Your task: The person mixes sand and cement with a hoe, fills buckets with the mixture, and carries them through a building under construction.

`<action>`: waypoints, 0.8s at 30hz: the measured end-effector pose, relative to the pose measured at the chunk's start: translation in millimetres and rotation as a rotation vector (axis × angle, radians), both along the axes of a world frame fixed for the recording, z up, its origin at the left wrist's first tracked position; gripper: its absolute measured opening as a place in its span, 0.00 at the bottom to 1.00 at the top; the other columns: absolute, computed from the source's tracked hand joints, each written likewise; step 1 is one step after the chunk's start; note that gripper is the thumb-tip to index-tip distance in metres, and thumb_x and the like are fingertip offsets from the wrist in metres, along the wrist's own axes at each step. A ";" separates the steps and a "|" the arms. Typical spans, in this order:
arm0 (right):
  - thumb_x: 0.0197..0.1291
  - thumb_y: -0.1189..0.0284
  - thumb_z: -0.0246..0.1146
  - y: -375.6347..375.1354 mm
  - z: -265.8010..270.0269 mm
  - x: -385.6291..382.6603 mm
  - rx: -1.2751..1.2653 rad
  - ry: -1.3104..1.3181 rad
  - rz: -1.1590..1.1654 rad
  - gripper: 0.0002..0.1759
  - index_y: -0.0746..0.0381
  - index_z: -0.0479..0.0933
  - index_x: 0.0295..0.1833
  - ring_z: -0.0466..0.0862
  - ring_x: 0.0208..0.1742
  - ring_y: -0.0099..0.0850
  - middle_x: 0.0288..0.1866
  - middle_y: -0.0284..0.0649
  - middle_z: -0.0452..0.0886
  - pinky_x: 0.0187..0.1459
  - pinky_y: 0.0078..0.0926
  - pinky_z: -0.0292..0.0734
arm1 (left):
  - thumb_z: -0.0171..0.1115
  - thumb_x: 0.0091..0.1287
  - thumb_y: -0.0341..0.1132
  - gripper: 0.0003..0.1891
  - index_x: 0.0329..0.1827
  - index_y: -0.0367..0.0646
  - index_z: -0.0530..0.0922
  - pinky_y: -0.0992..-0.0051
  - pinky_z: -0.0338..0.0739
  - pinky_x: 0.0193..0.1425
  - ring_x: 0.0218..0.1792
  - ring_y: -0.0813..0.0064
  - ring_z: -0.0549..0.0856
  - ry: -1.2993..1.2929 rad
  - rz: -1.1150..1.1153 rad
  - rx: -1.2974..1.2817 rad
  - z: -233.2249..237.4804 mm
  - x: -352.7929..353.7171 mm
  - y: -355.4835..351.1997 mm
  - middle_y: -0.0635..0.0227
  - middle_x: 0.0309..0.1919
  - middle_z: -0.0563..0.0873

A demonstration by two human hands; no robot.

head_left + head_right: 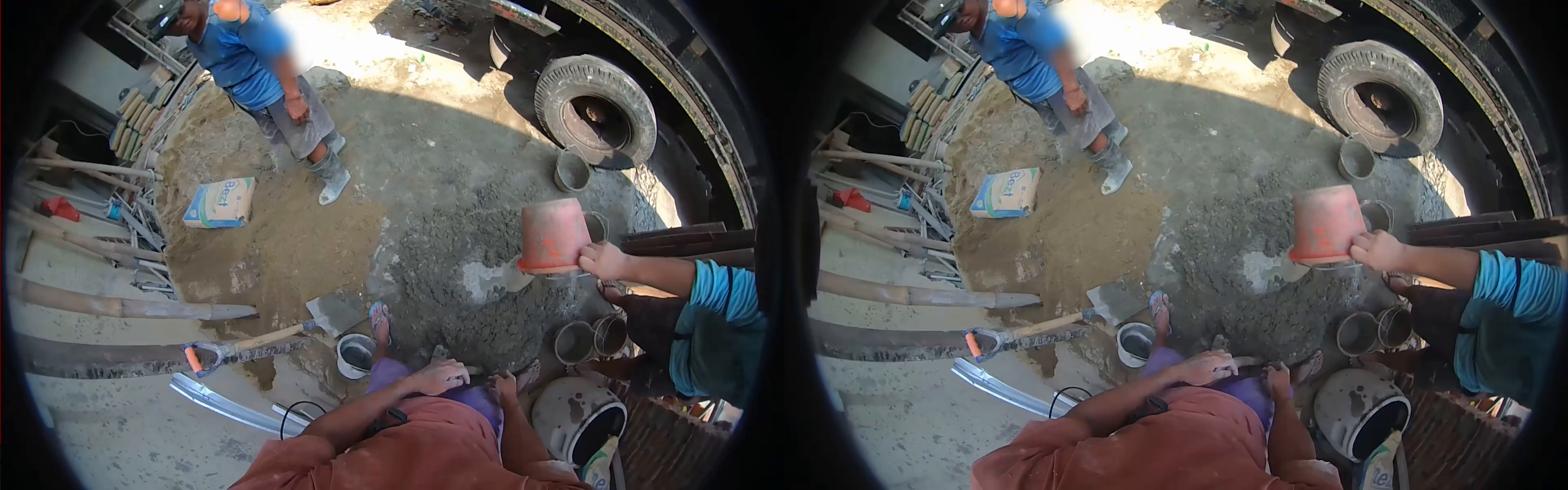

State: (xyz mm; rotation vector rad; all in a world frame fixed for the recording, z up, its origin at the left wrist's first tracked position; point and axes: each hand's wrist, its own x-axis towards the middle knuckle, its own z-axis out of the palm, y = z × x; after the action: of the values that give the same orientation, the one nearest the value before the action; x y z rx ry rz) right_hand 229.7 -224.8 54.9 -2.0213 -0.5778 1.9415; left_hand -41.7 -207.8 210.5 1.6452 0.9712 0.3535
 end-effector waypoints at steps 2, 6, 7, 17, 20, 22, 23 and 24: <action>0.68 0.76 0.54 2.4 0.1 -8.1 0.006 -0.013 0.039 0.09 0.61 0.73 0.52 0.83 0.33 0.28 0.39 0.39 0.83 0.30 0.27 0.77 | 0.54 0.71 0.36 0.10 0.49 0.45 0.80 0.62 0.70 0.61 0.54 0.58 0.77 -0.002 0.030 -0.037 3.9 -1.0 0.9 0.62 0.46 0.81; 0.67 0.76 0.55 2.0 2.8 -23.0 0.008 -0.038 0.073 0.11 0.63 0.75 0.53 0.84 0.34 0.27 0.41 0.38 0.85 0.30 0.26 0.78 | 0.56 0.69 0.35 0.09 0.48 0.45 0.80 0.62 0.70 0.60 0.54 0.59 0.79 -0.033 0.078 -0.087 14.5 -2.8 2.0 0.62 0.46 0.82; 0.67 0.76 0.55 0.8 1.9 -25.7 -0.020 -0.051 0.066 0.11 0.63 0.75 0.53 0.84 0.34 0.27 0.41 0.38 0.85 0.30 0.26 0.78 | 0.54 0.70 0.37 0.11 0.49 0.44 0.80 0.62 0.68 0.58 0.49 0.60 0.78 -0.048 0.105 -0.088 13.3 -1.9 -0.2 0.62 0.41 0.81; 0.71 0.53 0.56 -20.8 -42.7 -77.6 -0.376 0.093 -0.244 0.29 0.64 0.63 0.65 0.81 0.48 0.47 0.57 0.51 0.72 0.48 0.54 0.84 | 0.58 0.68 0.33 0.09 0.48 0.42 0.79 0.62 0.69 0.59 0.51 0.59 0.78 -0.058 0.099 -0.067 16.3 -18.7 0.9 0.63 0.44 0.82; 0.71 0.51 0.56 -51.9 -120.8 -94.9 -0.471 0.220 -0.431 0.31 0.65 0.62 0.66 0.81 0.50 0.47 0.57 0.50 0.72 0.46 0.52 0.85 | 0.60 0.67 0.30 0.07 0.44 0.39 0.80 0.62 0.73 0.56 0.51 0.58 0.81 -0.062 0.158 -0.051 14.2 -39.0 1.8 0.61 0.46 0.83; 0.71 0.53 0.57 -43.7 -129.3 -119.8 -0.526 0.257 -0.624 0.30 0.65 0.62 0.65 0.82 0.49 0.46 0.56 0.51 0.73 0.47 0.50 0.85 | 0.61 0.61 0.25 0.07 0.42 0.37 0.81 0.60 0.75 0.57 0.48 0.57 0.83 -0.064 0.307 -0.029 6.6 -60.9 -2.5 0.59 0.41 0.85; 0.70 0.54 0.58 -36.4 -135.0 -130.5 -0.559 0.291 -0.808 0.29 0.65 0.62 0.64 0.82 0.48 0.45 0.55 0.51 0.74 0.48 0.47 0.86 | 0.61 0.58 0.23 0.07 0.40 0.37 0.81 0.59 0.77 0.56 0.45 0.57 0.85 -0.081 0.364 -0.030 3.4 -73.8 -3.1 0.58 0.38 0.86; 0.70 0.54 0.58 -30.7 -150.9 -139.8 -0.574 0.279 -0.805 0.29 0.65 0.62 0.64 0.82 0.48 0.45 0.55 0.51 0.74 0.48 0.47 0.86 | 0.61 0.56 0.21 0.07 0.38 0.36 0.81 0.57 0.79 0.55 0.42 0.56 0.86 -0.097 0.422 -0.032 -1.5 -88.0 -6.5 0.57 0.35 0.86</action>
State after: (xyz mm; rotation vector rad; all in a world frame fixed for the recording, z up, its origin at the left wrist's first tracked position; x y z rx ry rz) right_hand 89.9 -255.5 -96.0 -1.7607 0.8266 1.8852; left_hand -129.7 -214.2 209.1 1.3731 1.2420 0.6911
